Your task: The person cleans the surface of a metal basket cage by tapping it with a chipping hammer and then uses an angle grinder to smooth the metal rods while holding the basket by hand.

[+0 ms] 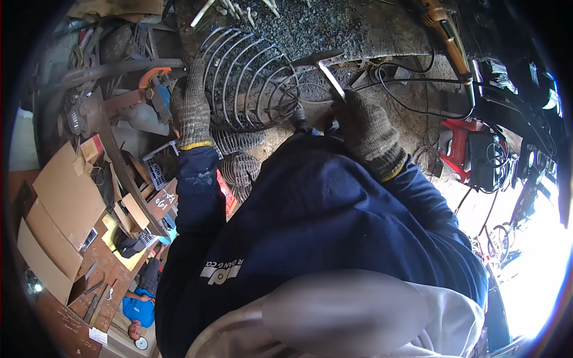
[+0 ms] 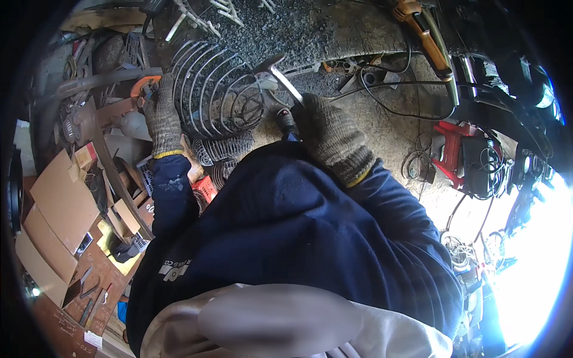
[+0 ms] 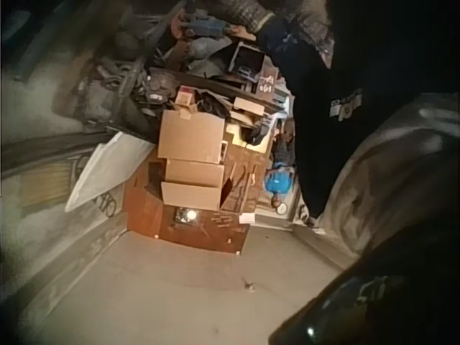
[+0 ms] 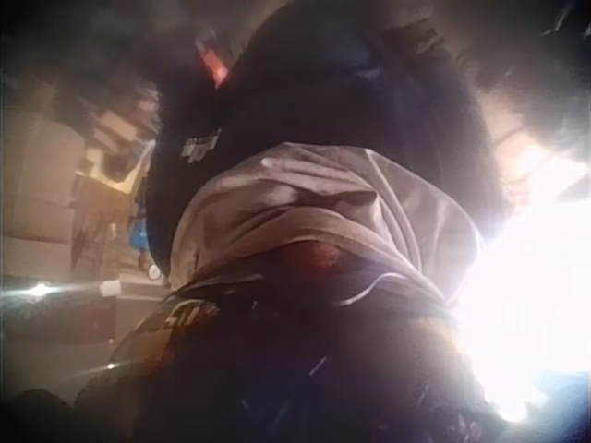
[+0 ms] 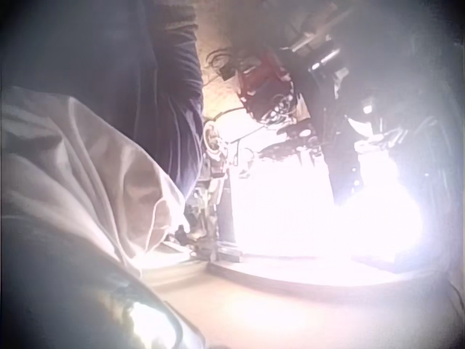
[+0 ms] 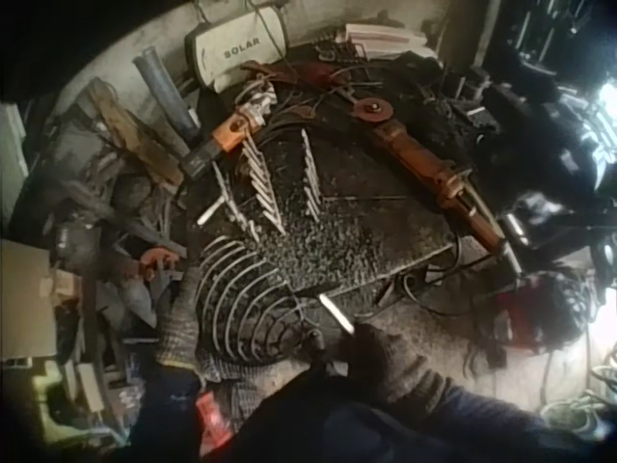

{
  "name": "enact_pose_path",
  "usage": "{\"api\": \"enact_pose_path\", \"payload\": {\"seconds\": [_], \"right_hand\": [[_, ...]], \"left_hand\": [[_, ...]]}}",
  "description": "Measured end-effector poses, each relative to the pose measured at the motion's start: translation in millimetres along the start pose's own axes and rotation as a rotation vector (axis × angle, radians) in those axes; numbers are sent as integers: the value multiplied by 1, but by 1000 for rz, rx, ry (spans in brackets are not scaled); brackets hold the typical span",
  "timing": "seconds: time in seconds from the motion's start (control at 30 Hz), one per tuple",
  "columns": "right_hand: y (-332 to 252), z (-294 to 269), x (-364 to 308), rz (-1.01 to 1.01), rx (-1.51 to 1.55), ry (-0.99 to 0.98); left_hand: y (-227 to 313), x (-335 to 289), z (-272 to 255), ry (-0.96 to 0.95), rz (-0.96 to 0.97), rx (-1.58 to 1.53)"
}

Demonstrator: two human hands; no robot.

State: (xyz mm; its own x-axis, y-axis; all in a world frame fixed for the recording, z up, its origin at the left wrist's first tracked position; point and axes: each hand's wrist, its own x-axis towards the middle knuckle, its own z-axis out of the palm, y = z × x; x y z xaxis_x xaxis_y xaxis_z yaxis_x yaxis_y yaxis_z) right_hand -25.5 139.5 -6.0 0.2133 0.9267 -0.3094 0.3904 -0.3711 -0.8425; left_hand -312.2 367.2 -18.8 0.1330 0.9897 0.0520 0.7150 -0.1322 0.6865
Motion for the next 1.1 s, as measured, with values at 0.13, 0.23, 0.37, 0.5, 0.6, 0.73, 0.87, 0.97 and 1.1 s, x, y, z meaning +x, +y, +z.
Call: {"api": "enact_pose_path", "payload": {"seconds": [0.13,0.23,0.37,0.5,0.6,0.73,0.87,0.97,1.1], "right_hand": [[-12,-1,-6,-131,51,190],[-21,-9,6,191,101,-131],[8,0,-9,-109,155,153],[0,-2,-13,-140,224,139],[-16,-5,-12,-159,214,128],[-28,-8,-9,-107,151,147],[-20,-13,9,101,23,-161],[-15,3,5,-379,-70,273],[-22,-9,2,-2,109,-18]], "left_hand": [[1,3,0,-27,61,135],[-25,3,-7,-50,421,362],[1,0,-2,-37,-62,-22],[7,6,1,0,-387,-362],[5,8,3,10,-367,-338],[10,7,-1,-30,-390,-273],[29,4,-2,-32,-411,-212],[29,3,0,-42,-375,-146],[21,5,0,-38,-429,-244]]}}
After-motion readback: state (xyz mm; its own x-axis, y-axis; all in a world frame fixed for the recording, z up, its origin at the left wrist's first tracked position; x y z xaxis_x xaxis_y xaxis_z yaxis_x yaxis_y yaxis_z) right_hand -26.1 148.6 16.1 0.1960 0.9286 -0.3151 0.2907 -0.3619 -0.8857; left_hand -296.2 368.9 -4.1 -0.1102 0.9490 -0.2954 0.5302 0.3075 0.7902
